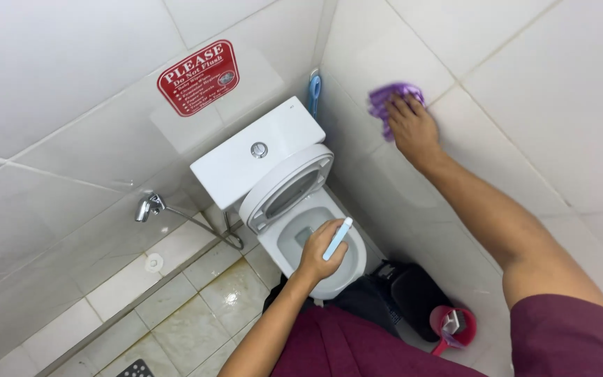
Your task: Cleaning bathroom wall tiles using a spray bottle and a cloth.
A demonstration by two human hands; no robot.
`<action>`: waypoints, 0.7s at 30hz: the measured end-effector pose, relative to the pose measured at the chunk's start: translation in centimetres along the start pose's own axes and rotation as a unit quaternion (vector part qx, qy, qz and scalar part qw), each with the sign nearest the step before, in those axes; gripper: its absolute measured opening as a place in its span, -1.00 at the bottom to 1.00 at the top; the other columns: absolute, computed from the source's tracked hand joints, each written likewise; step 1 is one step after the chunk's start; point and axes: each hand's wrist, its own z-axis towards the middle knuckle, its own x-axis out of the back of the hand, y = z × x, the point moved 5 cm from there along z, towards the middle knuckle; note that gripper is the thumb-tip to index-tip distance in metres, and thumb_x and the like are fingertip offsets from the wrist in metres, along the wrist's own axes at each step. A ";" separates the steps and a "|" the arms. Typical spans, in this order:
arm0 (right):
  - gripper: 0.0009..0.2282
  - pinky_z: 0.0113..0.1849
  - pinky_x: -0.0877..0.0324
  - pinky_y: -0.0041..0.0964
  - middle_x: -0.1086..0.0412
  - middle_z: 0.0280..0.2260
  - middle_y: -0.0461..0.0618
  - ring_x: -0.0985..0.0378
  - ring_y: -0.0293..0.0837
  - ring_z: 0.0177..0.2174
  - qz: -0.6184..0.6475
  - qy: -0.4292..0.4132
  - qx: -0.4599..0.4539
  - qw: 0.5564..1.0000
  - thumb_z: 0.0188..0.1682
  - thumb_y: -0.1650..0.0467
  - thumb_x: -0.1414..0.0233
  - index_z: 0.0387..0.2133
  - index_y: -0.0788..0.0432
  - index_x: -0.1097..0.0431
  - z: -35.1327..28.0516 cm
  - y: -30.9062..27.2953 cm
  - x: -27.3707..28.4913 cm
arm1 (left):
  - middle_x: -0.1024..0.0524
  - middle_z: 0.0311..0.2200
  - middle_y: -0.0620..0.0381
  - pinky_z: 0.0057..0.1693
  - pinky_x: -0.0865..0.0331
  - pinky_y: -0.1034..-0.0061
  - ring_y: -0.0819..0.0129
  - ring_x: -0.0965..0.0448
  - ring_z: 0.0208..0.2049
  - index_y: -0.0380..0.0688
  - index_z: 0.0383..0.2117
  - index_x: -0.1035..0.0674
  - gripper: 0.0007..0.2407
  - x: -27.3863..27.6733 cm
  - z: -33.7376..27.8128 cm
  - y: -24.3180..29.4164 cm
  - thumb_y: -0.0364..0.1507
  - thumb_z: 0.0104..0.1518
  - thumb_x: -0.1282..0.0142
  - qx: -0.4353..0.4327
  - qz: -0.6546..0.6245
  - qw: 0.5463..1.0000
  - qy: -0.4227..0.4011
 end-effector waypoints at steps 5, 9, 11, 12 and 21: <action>-0.69 0.32 0.03 0.05 -0.34 0.16 -0.06 -0.30 -0.09 0.21 0.551 0.014 -0.230 0.802 0.20 0.37 0.11 0.19 0.04 -0.33 -9.4 -1.2 3.6 | -0.48 -0.09 -0.10 0.03 -0.42 0.34 0.07 -0.54 -0.10 -0.30 -0.08 -0.57 -0.69 1.6 0.0 2.4 -0.49 0.02 -0.09 -0.092 -0.012 0.994 0.052; -0.62 0.08 -0.38 0.02 -0.35 0.10 0.02 -0.44 -0.09 0.01 0.908 0.116 -0.352 0.198 0.23 0.40 0.14 0.32 -0.08 -0.11 -19.7 -7.4 3.0 | -0.44 -0.21 0.01 0.00 -0.40 0.40 0.19 -0.50 -0.19 -0.27 -0.09 -0.60 -0.75 0.9 0.5 5.9 -0.47 0.12 -0.10 -0.110 -0.038 0.993 0.021; -0.57 0.04 -0.42 0.03 -0.33 0.13 -0.07 -0.44 -0.10 0.03 0.908 0.114 -0.395 0.077 0.19 0.40 0.15 0.32 -0.22 0.00 -24.4 -12.0 4.2 | -0.46 -0.20 0.02 -0.01 -0.41 0.43 0.24 -0.52 -0.19 -0.27 -0.07 -0.59 -0.76 -0.4 0.5 8.4 -0.44 0.18 -0.10 -0.070 -0.068 0.995 -0.003; -0.51 0.00 -0.45 0.05 -0.31 0.16 -0.17 -0.45 -0.11 0.06 0.900 0.111 -0.420 -0.036 0.15 0.39 0.17 0.31 -0.37 0.11 -26.8 -14.4 4.9 | -0.47 -0.20 0.02 -0.01 -0.42 0.46 0.28 -0.54 -0.20 -0.26 -0.05 -0.59 -0.77 -1.3 0.4 9.5 -0.41 0.23 -0.10 -0.031 -0.098 0.995 -0.011; -0.35 -0.09 -0.38 0.05 -0.41 0.05 0.00 -0.48 0.03 -0.02 0.885 0.139 -0.356 -0.266 -0.02 -0.14 0.22 0.18 -0.03 -0.28 -38.7 -21.4 10.4 | -0.60 -0.14 0.03 0.01 -0.47 0.41 0.25 -0.62 -0.12 -0.24 0.01 -0.50 -0.66 -13.9 -7.3 15.4 -0.34 0.17 -0.22 -0.072 -0.114 0.986 -0.097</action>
